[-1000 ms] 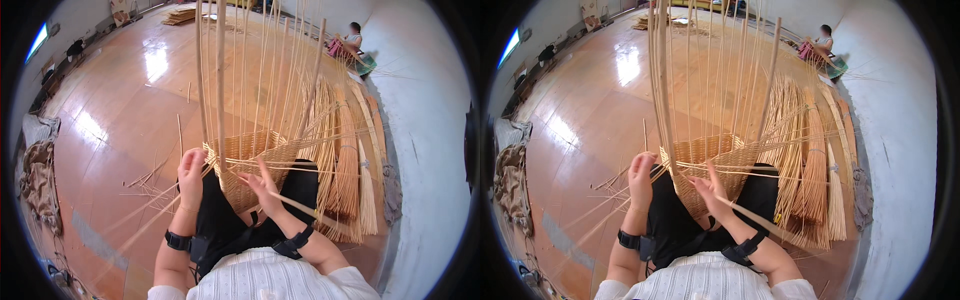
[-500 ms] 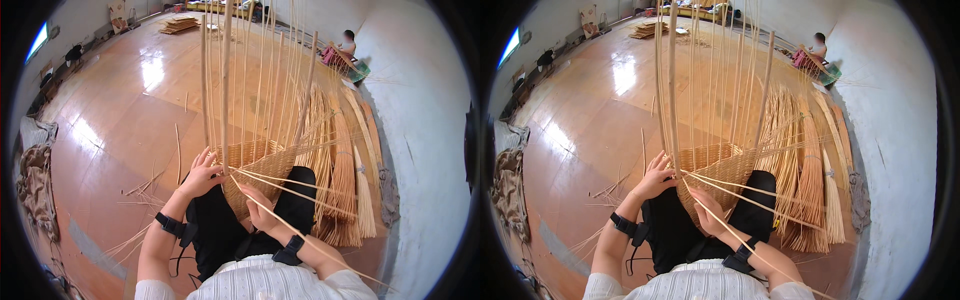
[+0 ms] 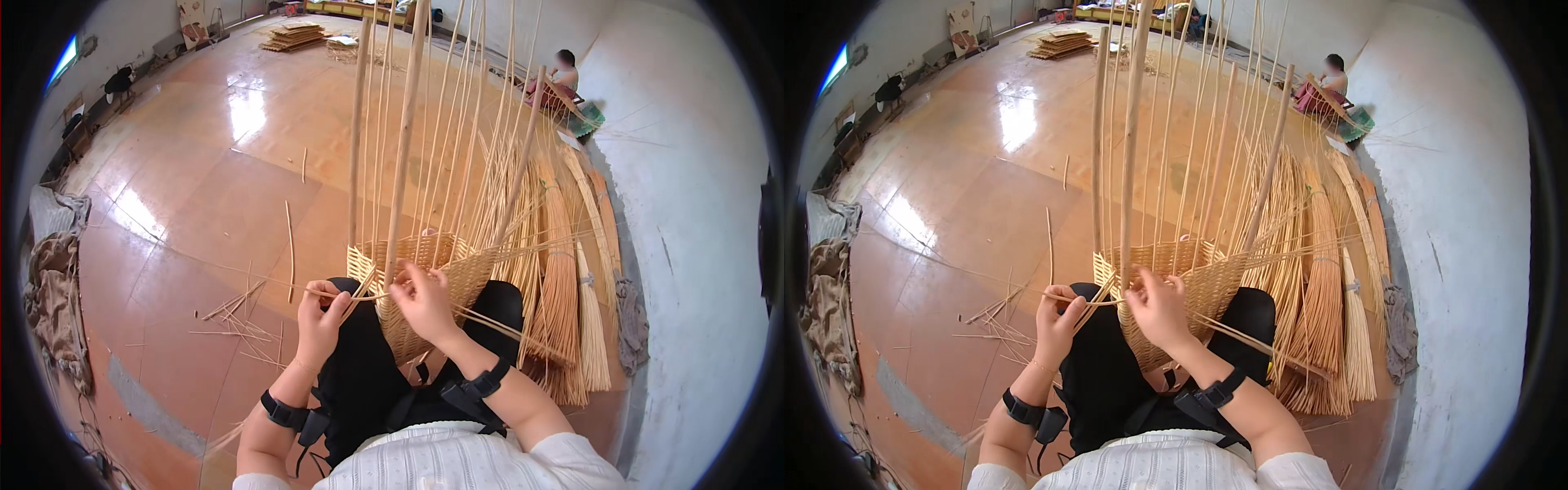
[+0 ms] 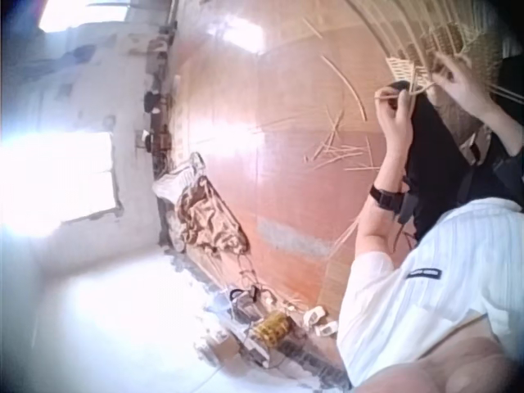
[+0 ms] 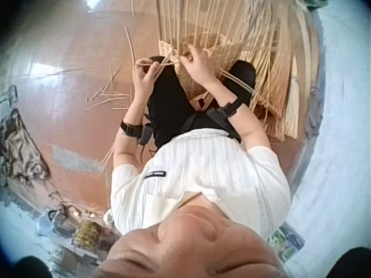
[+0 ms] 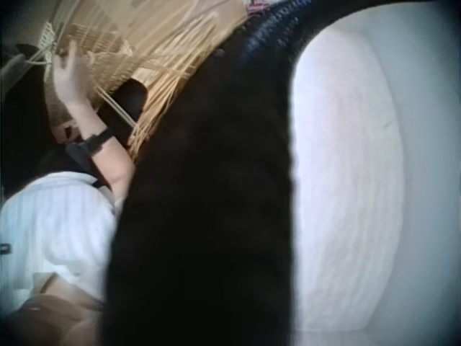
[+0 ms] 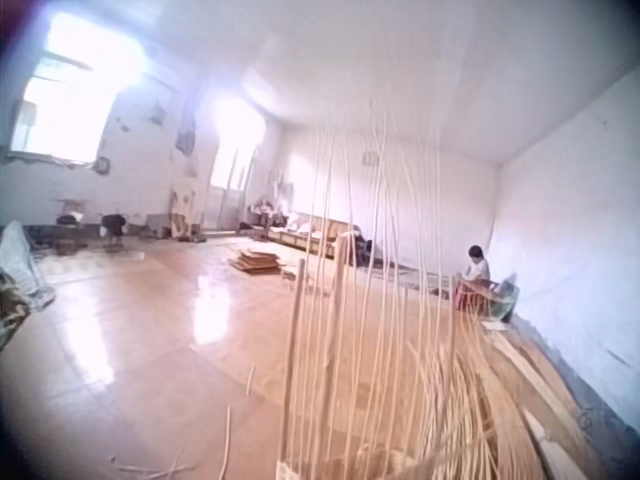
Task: Weaving a wicker basket by hand using thin wooden strips.
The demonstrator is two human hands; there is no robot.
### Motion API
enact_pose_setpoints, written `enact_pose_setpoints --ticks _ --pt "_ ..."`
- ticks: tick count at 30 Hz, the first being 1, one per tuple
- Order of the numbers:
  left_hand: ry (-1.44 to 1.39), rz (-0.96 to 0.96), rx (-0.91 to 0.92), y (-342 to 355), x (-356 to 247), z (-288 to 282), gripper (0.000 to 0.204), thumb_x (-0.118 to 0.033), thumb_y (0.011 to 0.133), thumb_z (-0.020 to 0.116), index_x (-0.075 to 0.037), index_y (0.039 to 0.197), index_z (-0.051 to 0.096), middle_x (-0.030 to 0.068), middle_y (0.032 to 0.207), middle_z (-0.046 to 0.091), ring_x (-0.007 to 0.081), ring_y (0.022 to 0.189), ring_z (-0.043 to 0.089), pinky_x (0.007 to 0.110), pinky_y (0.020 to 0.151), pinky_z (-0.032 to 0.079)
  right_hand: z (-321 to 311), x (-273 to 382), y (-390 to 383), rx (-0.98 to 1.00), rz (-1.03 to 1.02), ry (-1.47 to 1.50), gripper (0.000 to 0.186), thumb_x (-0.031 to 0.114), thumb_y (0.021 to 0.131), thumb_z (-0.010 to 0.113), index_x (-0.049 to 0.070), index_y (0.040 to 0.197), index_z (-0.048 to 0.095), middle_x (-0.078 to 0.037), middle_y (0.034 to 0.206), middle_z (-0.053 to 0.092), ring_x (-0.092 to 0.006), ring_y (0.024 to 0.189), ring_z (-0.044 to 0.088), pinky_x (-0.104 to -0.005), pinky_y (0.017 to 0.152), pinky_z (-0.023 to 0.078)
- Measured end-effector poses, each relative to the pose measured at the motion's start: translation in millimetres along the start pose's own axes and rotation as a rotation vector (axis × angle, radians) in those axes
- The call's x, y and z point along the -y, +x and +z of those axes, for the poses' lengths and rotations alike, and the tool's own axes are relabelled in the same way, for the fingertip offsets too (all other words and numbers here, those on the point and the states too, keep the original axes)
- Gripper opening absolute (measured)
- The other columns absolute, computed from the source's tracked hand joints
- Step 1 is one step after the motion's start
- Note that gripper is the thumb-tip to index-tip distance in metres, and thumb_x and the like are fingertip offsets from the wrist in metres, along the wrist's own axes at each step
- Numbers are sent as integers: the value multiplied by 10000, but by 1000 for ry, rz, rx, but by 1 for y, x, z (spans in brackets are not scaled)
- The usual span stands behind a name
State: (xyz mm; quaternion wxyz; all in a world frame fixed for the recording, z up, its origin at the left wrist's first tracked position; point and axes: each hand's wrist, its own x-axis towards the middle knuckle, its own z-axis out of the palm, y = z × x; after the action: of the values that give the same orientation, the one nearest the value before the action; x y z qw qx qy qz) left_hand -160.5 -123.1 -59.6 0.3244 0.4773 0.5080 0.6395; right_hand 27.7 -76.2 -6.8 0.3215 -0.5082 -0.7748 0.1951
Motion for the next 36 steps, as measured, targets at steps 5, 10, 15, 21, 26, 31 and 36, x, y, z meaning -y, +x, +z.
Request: enact_pose_setpoints --ticks 5,10,15,21,26,31,36 --pt "-315 -563 53 36 10 -7 212 -111 888 723 -61 943 525 -35 750 535 56 617 480 205 570 389 16 -13 13 40 34 -366 587 454 767 783 35 1113 562 -89 1019 650 -267 1036 577 -448 1021 291" --pt "277 -139 304 92 11 26 233 -93 844 711 18 956 539 128 729 639 211 680 632 324 602 492 45 -23 13 -220 -90 -323 416 330 780 768 50 1000 553 -89 896 592 -296 913 541 -452 910 335" --pt "547 -20 626 124 -31 60 287 -55 818 709 43 1012 521 178 765 672 203 701 643 326 645 521 47 -30 17 -255 -123 -248 264 128 785 671 44 986 522 -123 893 551 -320 910 531 -467 867 340" --pt "155 -314 882 125 -49 71 341 -161 897 689 -13 1187 585 78 870 708 174 766 654 311 677 538 48 -34 14 -287 -163 -210 414 134 790 701 26 1148 523 -201 1211 540 -371 1110 516 -483 916 350" --pt "189 -490 1117 128 -51 62 478 -278 970 604 -61 1368 451 72 933 715 84 723 636 214 525 491 8 -28 2 -140 39 559 367 158 939 626 60 1241 441 -229 1328 499 -282 1091 584 -365 840 454" --pt "214 -519 869 110 -49 60 370 -339 1006 529 -57 1243 503 83 955 724 78 560 600 217 416 422 -14 -78 -17 122 139 723 152 97 1024 512 32 1154 559 -111 1141 658 -98 910 625 -258 683 527" --pt "285 -575 781 101 -35 49 390 -383 1013 515 -32 1183 525 83 994 726 107 602 611 223 428 431 -17 -98 -53 260 105 809 328 152 1045 496 -31 1310 555 -159 1197 655 -213 1054 660 -331 979 496"
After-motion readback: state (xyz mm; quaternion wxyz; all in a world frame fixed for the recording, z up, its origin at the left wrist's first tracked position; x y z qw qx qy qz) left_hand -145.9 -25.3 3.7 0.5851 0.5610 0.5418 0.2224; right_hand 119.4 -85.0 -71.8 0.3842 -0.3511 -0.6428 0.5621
